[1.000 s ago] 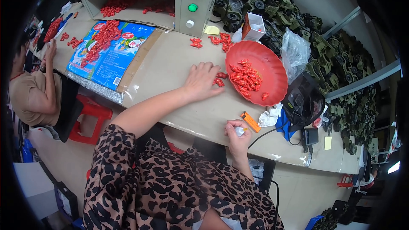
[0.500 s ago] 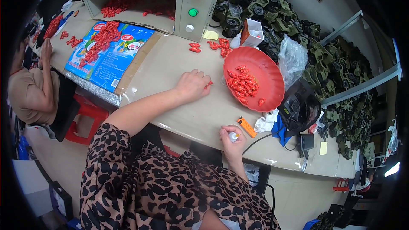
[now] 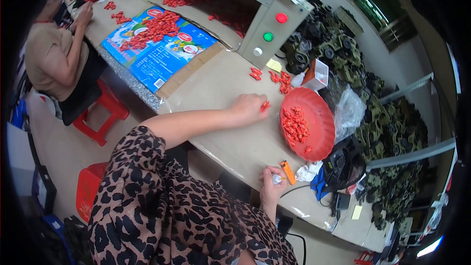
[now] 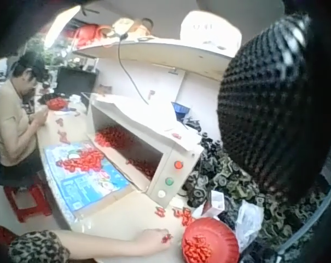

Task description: The person applies glue to small plastic pieces using a glue bottle by hand, retrieves additional pieces from a machine compartment onto the table, and glues the plastic pieces.

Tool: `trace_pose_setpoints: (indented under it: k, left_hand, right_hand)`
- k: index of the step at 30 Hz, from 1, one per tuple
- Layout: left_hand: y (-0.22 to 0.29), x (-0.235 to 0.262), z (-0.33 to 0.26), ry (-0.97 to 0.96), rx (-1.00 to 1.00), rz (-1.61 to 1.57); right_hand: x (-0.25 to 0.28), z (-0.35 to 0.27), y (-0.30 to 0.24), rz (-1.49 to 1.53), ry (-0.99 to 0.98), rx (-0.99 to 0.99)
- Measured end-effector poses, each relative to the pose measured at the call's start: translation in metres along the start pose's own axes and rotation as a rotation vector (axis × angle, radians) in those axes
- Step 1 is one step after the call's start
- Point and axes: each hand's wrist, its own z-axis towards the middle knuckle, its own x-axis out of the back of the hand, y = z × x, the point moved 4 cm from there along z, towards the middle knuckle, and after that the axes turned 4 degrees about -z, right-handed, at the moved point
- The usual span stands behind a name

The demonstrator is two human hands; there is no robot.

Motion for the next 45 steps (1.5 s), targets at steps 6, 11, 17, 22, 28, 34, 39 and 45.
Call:
trace_pose_setpoints:
  k: [6,11,17,22,28,34,39,45]
  left_hand:
    - [0.079,-0.042,0.053,0.046,-0.325,-0.014]
    - [0.090,-0.111,0.072,-0.264,-0.436,0.190]
    - [0.085,-0.068,0.057,-0.068,-0.651,-0.032]
    - [-0.006,0.019,0.048,-0.254,-0.669,0.055]
    - [-0.173,0.133,0.108,0.244,-0.150,0.110]
    - [-0.247,0.175,0.182,0.553,0.091,0.396]
    - [-0.262,0.142,0.220,0.222,0.128,0.326]
    - [-0.242,0.117,0.212,0.123,-0.022,0.062]
  right_hand:
    - [0.004,0.002,0.000,0.021,0.075,0.028]
    - [0.005,0.001,0.002,0.130,0.122,0.045]
    - [0.003,0.003,-0.005,0.057,0.120,0.006]
    - [-0.010,0.014,-0.023,0.117,0.150,-0.031]
    - [-0.042,0.041,-0.021,-0.016,0.150,0.066]
    - [-0.051,0.052,-0.011,-0.126,0.140,0.006]
    - [-0.056,0.050,-0.013,-0.277,0.143,-0.023]
    - [-0.058,0.049,-0.017,-0.239,0.188,-0.066]
